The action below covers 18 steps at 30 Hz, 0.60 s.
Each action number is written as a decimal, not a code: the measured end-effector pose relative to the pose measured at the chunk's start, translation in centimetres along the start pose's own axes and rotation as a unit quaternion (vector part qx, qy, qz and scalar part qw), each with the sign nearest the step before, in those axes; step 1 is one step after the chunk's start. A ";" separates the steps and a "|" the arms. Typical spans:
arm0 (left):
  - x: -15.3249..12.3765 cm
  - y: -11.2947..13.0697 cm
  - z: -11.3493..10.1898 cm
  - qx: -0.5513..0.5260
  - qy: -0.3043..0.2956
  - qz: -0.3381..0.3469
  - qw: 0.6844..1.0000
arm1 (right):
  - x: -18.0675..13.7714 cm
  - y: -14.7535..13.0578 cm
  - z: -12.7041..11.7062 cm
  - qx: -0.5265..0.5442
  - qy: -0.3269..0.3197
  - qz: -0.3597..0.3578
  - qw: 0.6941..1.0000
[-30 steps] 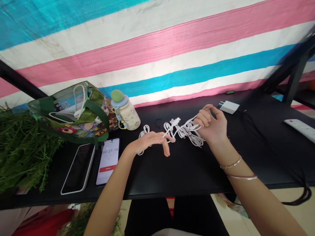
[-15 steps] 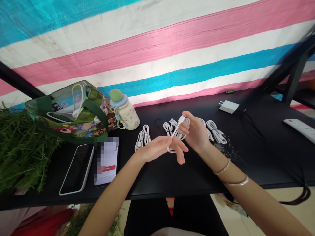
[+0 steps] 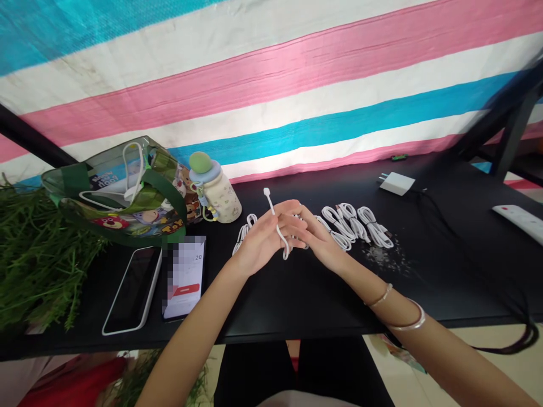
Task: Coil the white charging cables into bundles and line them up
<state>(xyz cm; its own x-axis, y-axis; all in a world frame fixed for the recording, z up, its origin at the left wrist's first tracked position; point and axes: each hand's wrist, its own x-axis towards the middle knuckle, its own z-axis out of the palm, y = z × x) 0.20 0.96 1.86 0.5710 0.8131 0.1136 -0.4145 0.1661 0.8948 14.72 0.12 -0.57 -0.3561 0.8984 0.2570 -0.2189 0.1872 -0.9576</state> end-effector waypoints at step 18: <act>0.3 -0.7 -0.2 0.430 0.131 0.330 0.830 | 0.0 0.1 0.1 0.019 -0.023 -0.006 1.000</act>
<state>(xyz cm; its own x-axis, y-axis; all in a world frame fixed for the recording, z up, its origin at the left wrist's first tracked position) 0.53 1.24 1.19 0.2009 0.6811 0.7041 0.1469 -0.7316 0.6657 14.62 0.08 -0.71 -0.3945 0.8771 0.2741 -0.2572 0.1809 -0.9493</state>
